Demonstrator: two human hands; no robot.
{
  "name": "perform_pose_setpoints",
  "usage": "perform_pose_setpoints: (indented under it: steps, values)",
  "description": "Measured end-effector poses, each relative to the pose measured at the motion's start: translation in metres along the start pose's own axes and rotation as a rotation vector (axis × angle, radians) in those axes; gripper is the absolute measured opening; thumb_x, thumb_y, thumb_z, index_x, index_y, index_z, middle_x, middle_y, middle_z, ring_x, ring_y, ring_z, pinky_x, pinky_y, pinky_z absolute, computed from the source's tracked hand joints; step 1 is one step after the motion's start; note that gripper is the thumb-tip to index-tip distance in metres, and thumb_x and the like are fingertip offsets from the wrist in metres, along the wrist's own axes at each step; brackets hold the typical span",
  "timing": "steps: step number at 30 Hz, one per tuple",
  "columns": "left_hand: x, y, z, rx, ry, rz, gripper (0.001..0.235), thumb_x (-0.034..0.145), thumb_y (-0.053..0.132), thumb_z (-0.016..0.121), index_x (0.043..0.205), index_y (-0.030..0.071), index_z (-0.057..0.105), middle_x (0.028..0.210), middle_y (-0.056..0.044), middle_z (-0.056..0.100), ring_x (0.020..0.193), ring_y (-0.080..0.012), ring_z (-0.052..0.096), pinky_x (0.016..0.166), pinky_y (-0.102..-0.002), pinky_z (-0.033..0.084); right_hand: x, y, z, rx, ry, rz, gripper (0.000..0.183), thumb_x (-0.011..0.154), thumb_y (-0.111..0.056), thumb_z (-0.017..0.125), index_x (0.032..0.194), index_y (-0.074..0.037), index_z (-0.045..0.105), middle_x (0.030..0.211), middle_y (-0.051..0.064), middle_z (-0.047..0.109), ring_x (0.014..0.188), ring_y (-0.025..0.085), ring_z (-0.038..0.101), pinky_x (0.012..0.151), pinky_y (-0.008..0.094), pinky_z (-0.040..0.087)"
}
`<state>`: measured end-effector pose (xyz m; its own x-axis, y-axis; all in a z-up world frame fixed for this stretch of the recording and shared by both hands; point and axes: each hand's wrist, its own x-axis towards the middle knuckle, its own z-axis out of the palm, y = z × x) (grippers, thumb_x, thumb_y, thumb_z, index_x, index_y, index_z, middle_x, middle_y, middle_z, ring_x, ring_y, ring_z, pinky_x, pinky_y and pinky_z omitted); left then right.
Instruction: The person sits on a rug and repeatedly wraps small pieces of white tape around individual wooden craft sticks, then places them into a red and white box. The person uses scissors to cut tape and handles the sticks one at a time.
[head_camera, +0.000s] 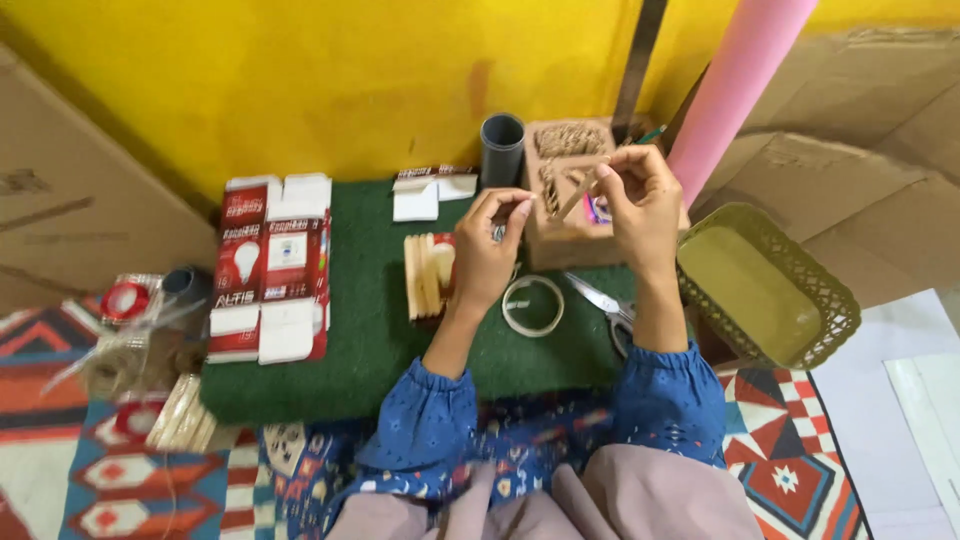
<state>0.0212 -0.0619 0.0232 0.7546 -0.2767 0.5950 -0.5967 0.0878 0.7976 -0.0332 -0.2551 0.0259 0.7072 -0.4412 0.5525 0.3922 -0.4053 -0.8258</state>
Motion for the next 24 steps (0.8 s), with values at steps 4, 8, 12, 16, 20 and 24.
perform_pose_setpoints:
  steps: [4,8,12,16,20,24]
  values:
    - [-0.037,0.002,-0.040,-0.028,0.041,-0.044,0.010,0.101,0.015,0.065,0.103,0.008,0.072,0.099,-0.005,0.071,0.090,-0.0180,0.072,0.078,-0.027,0.059,-0.044,0.004,0.036,0.094,-0.098,0.111,0.017,0.101,0.001,0.063,0.116,0.002,0.057,0.093,0.011,0.068,0.071,0.014,0.068,0.063,0.023,0.055]
    - [-0.076,0.011,-0.080,0.002,0.078,-0.090,0.009,0.100,0.010,0.066,0.104,0.005,0.072,0.099,-0.008,0.070,0.091,-0.0186,0.072,0.077,-0.027,0.060,-0.089,0.032,0.080,-0.170,-0.300,0.221,0.020,0.097,-0.004,0.063,0.116,-0.010,0.070,0.081,0.009,0.072,0.056,0.017,0.068,0.059,0.032,0.056]
    - [-0.110,0.003,-0.113,0.021,0.108,-0.176,0.013,0.102,0.011,0.063,0.108,0.002,0.070,0.100,-0.010,0.069,0.092,-0.0210,0.071,0.078,-0.032,0.061,-0.123,0.064,0.111,-0.348,-0.536,0.372,0.028,0.096,-0.007,0.059,0.121,-0.010,0.072,0.083,0.013,0.075,0.070,0.031,0.075,0.076,0.045,0.057]
    - [-0.135,-0.001,-0.135,0.056,0.126,-0.222,0.012,0.102,0.009,0.063,0.109,0.004,0.072,0.101,-0.008,0.069,0.093,-0.0199,0.071,0.079,-0.030,0.061,-0.141,0.080,0.127,-0.471,-0.583,0.439,0.031,0.095,-0.014,0.059,0.123,-0.020,0.072,0.063,-0.001,0.071,0.052,0.019,0.070,0.071,0.037,0.056]
    - [-0.154,-0.015,-0.135,0.030,0.097,-0.264,0.012,0.100,0.009,0.065,0.108,0.003,0.072,0.101,-0.009,0.071,0.092,-0.0197,0.071,0.079,-0.031,0.061,-0.147,0.074,0.136,-0.361,-0.494,0.461,0.034,0.094,-0.006,0.056,0.125,-0.006,0.070,0.072,0.011,0.073,0.046,0.023,0.068,0.058,0.038,0.056]
    - [-0.160,-0.017,-0.126,0.025,0.034,-0.292,0.014,0.100,0.012,0.065,0.108,0.005,0.074,0.101,-0.007,0.072,0.093,-0.0181,0.072,0.080,-0.028,0.061,-0.147,0.072,0.144,-0.268,-0.500,0.409,0.035,0.094,-0.003,0.056,0.127,0.000,0.067,0.072,0.013,0.071,0.044,0.022,0.066,0.052,0.035,0.055]
